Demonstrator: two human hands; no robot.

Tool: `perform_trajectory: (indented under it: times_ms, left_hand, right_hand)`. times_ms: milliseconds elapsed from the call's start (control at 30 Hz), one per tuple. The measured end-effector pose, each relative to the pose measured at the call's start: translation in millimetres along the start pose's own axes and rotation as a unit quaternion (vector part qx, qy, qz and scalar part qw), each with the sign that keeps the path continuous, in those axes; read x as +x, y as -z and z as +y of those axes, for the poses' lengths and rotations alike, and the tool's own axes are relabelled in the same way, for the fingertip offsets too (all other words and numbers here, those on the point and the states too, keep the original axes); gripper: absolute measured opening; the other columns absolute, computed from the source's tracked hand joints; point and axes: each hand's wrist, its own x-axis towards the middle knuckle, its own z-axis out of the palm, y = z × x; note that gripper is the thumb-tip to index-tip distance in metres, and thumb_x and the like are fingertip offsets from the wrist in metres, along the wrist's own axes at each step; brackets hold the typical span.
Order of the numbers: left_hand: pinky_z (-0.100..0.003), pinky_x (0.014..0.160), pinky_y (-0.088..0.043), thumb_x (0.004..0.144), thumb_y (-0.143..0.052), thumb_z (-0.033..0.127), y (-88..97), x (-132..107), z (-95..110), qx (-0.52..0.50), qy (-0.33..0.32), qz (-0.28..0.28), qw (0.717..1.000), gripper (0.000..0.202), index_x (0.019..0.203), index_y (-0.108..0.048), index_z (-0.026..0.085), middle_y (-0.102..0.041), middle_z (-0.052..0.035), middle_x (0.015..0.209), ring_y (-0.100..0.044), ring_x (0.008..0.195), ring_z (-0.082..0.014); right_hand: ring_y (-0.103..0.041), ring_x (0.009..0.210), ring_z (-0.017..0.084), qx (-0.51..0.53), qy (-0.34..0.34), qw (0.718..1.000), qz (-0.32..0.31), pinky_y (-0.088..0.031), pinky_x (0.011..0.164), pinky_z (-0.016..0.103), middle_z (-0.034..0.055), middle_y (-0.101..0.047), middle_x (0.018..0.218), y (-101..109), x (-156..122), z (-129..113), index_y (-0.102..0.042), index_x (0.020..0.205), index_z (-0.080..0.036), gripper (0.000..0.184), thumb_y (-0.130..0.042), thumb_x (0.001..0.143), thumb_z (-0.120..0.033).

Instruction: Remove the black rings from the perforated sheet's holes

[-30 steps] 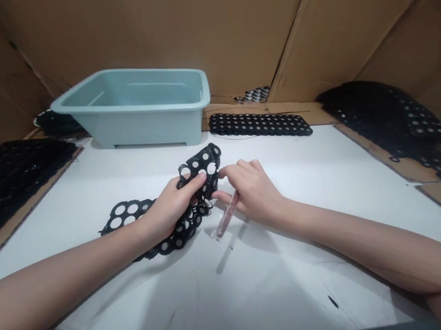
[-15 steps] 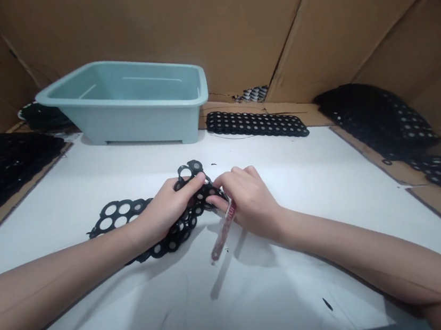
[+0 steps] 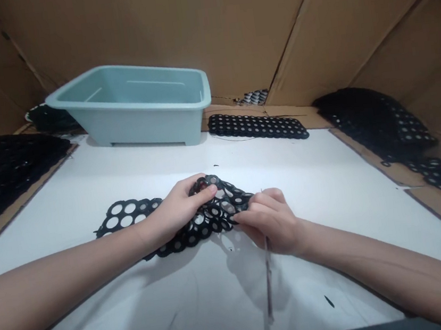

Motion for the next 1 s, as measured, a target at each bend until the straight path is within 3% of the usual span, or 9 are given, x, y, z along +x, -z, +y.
perform_trajectory:
  times_ms: [200, 433, 600, 667, 733, 800, 900, 1000]
  left_hand:
    - [-0.028, 0.073, -0.038, 0.080, -0.049, 0.039, -1.1, -3.2, 2.2, 0.004, -0.002, -0.036, 0.999, 0.022, 0.079, -0.052, 0.018, -0.055, 0.0002, 0.080, -0.051, 0.080, -0.0160]
    - [-0.023, 0.065, -0.037, 0.080, -0.050, 0.035, -3.1, -3.3, 1.6, -0.013, -0.010, -0.046, 0.999, 0.019, 0.076, -0.049, 0.017, -0.048, 0.0028, 0.073, -0.046, 0.070, -0.0114]
    - [-0.023, 0.065, -0.037, 0.081, -0.049, 0.037, -2.8, -2.9, 0.9, -0.003, -0.010, -0.052, 0.999, 0.020, 0.076, -0.048, 0.017, -0.049, 0.0023, 0.074, -0.046, 0.071, -0.0122]
    - [-0.024, 0.066, -0.037, 0.081, -0.047, 0.037, -1.5, -2.6, 0.4, 0.009, -0.007, -0.044, 0.999, 0.021, 0.076, -0.048, 0.018, -0.049, 0.0021, 0.075, -0.047, 0.072, -0.0130]
    - [-0.025, 0.068, -0.037, 0.082, -0.046, 0.038, 0.5, -2.2, -0.1, 0.018, -0.004, -0.028, 0.999, 0.021, 0.077, -0.048, 0.018, -0.050, 0.0019, 0.076, -0.048, 0.074, -0.0139]
    - [-0.026, 0.070, -0.038, 0.083, -0.045, 0.038, 2.3, -1.6, -0.3, 0.027, -0.003, -0.021, 0.999, 0.020, 0.080, -0.048, 0.019, -0.052, 0.0014, 0.080, -0.049, 0.078, -0.0149]
    - [-0.027, 0.073, -0.038, 0.083, -0.045, 0.037, 3.4, -0.7, -0.1, 0.040, -0.007, -0.041, 0.998, 0.018, 0.083, -0.050, 0.019, -0.053, 0.0009, 0.083, -0.050, 0.081, -0.0158]
    - [-0.028, 0.077, -0.038, 0.083, -0.045, 0.035, 2.1, -0.5, -0.7, 0.025, 0.001, -0.061, 0.998, 0.017, 0.089, -0.051, 0.020, -0.056, -0.0004, 0.090, -0.052, 0.086, -0.0173]
  right_hand:
    - [-0.039, 0.052, 0.008, 0.072, -0.135, 0.988, 0.025, -0.030, 0.059, 0.028, -0.0050, -0.040, 0.057, 15.0, -13.2, -9.6, -0.046, 0.087, -0.018, 0.018, -0.051, 0.075, -0.005]
    - [-0.036, 0.051, 0.009, 0.104, -0.252, 0.959, 0.073, -0.030, 0.053, 0.027, -0.0051, -0.031, 0.056, 14.4, -13.7, -7.7, -0.047, 0.084, -0.019, 0.016, -0.051, 0.076, -0.006]
    - [-0.034, 0.051, 0.009, 0.150, -0.303, 0.937, 0.085, -0.029, 0.049, 0.024, -0.0049, -0.030, 0.057, 11.6, -18.3, -9.0, -0.047, 0.084, -0.019, 0.013, -0.050, 0.077, -0.008]
    - [-0.034, 0.049, 0.009, 0.127, -0.324, 0.928, 0.136, -0.029, 0.047, 0.024, -0.0041, -0.035, 0.059, 15.6, -15.0, -6.6, -0.046, 0.084, -0.019, 0.008, -0.047, 0.080, -0.012]
    - [-0.037, 0.050, 0.009, 0.067, -0.356, 0.903, 0.232, -0.029, 0.047, 0.024, -0.0021, -0.041, 0.063, 25.6, -11.7, 1.7, -0.045, 0.083, -0.019, 0.001, -0.045, 0.082, -0.019]
    - [-0.039, 0.052, 0.010, -0.014, -0.395, 0.868, 0.299, -0.029, 0.047, 0.024, -0.0006, -0.044, 0.064, 42.6, -14.1, 17.2, -0.046, 0.081, -0.018, 0.009, -0.048, 0.081, -0.026]
    - [-0.035, 0.047, 0.008, -0.112, -0.470, 0.826, 0.290, -0.024, 0.043, 0.023, -0.0016, -0.044, 0.059, 79.8, -38.6, 51.4, -0.053, 0.078, -0.016, 0.011, -0.057, 0.073, -0.024]
    - [-0.033, 0.042, 0.007, -0.182, -0.505, 0.786, 0.305, -0.025, 0.042, 0.025, -0.0044, -0.041, 0.050, 123.6, -86.1, 86.4, -0.059, 0.069, -0.016, 0.012, -0.063, 0.059, -0.012]
